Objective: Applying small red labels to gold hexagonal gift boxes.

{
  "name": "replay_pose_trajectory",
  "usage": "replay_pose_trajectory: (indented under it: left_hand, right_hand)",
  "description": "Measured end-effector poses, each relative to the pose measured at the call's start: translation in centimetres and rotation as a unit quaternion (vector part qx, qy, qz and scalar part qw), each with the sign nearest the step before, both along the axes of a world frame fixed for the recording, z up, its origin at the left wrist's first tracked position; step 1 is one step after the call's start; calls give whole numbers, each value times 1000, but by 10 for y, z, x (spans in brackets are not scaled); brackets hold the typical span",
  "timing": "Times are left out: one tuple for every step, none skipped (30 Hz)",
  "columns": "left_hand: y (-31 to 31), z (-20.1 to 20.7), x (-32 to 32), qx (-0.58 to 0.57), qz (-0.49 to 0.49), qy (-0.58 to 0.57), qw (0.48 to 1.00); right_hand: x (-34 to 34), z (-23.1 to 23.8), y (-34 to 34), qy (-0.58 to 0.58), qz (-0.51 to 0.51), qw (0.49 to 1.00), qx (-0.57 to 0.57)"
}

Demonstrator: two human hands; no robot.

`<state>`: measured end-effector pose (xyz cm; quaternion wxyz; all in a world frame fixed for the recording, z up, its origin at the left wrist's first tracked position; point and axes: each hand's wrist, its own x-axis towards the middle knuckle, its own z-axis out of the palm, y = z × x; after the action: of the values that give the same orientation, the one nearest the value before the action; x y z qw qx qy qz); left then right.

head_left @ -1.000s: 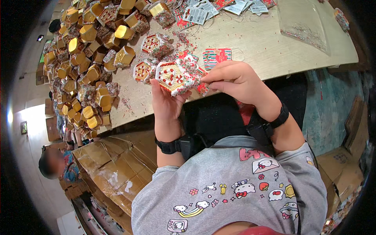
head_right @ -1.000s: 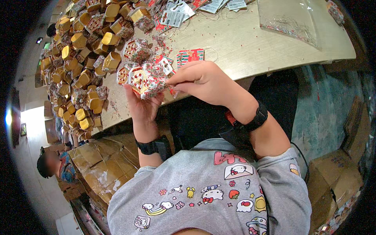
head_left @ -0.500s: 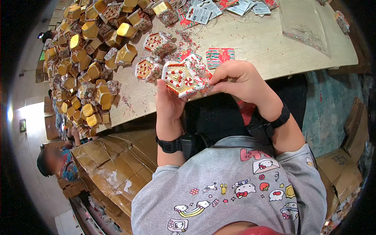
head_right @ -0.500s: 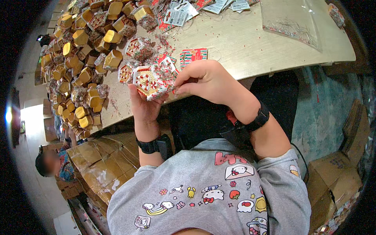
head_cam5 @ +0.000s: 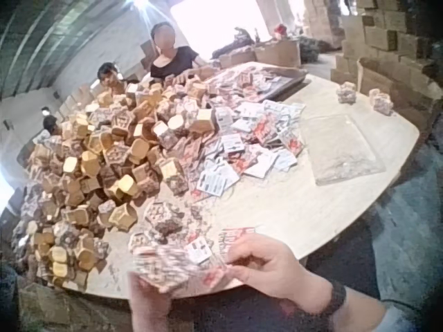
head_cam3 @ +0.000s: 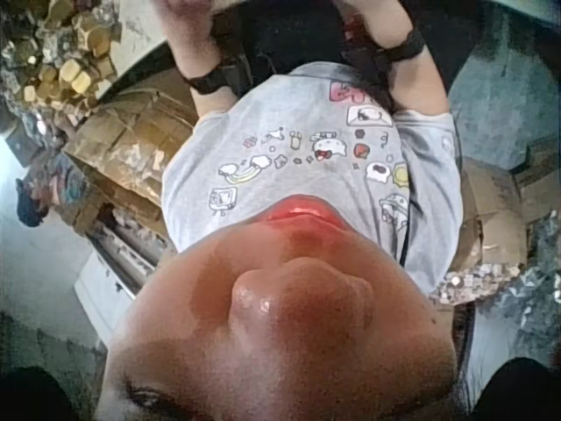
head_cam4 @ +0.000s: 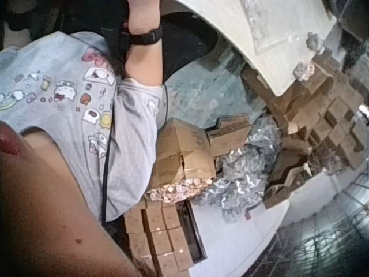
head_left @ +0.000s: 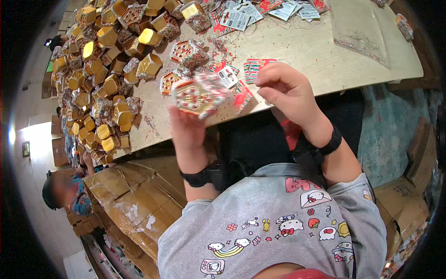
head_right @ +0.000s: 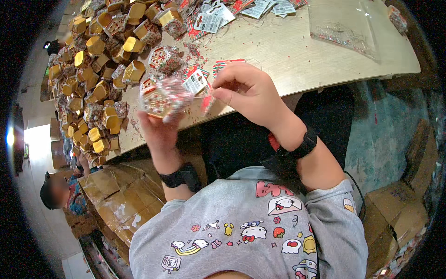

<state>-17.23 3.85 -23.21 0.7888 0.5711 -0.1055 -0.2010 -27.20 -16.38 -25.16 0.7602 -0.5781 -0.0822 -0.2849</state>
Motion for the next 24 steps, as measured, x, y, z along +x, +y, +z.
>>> replay_pose_trajectory:
  left_hand:
    - [9,10,3,29,53,-33,998]
    - [18,17,12,35,66,-57,996]
    - [33,21,28,-19,43,-81,996]
    - [37,27,32,-104,0,-94,990]
    - [42,30,43,-43,46,-116,991]
    - [44,33,50,18,92,-136,986]
    - [42,39,50,87,125,-181,972]
    - [50,38,54,204,153,-231,939]
    - [54,32,59,273,200,-303,891]
    - [48,31,59,336,241,-368,833]
    - [47,36,48,536,285,-465,644]
    - [42,36,46,536,284,-466,644]
    - [40,37,42,530,273,-554,580]
    - [35,39,37,519,259,-636,509]
    - [26,39,30,508,219,-663,505]
    - [15,36,24,488,170,-686,512]
    - [3,35,18,469,120,-707,515]
    - [-11,37,11,465,44,-703,537]
    - [-24,39,7,456,-32,-694,555]
    - [-33,37,7,456,-30,-694,556]
    - [-42,35,9,464,-74,-677,566]
    - [-48,34,11,468,-121,-660,575]
    - [-52,34,12,475,-143,-634,593]
    - [-53,33,16,472,-145,-636,593]
  right_hand:
    - [0,-4,1,20,-12,1000,16]
    - [-1,-4,0,23,-13,1000,15]
    - [0,-1,0,25,-1,998,56]
    - [1,0,-1,29,8,995,96]
    - [-1,-1,-5,47,7,995,91]
    - [-2,-2,-7,45,10,995,91]
    - [-1,-3,-6,34,1,992,125]
    - [0,-3,-6,24,-8,987,160]
    - [1,-5,-7,23,15,983,179]
    - [2,-5,-7,22,15,983,180]
    - [2,-5,-8,9,17,978,210]
    - [3,-5,-8,-3,19,971,240]
    - [3,-6,-8,1,20,967,254]
    - [4,-7,-9,2,21,967,254]
    - [4,-7,-10,2,29,964,263]
    - [4,-9,-10,3,35,963,269]
    - [4,-9,-10,5,37,963,268]
    - [4,-10,-10,6,34,963,269]
    - [4,-10,-10,5,29,962,270]
    - [4,-9,-10,5,30,963,269]
    - [3,-8,-11,1,32,963,269]
    - [3,-9,-11,-3,31,963,269]
    - [2,-9,-11,-3,28,963,268]
    - [2,-9,-10,-1,32,963,267]
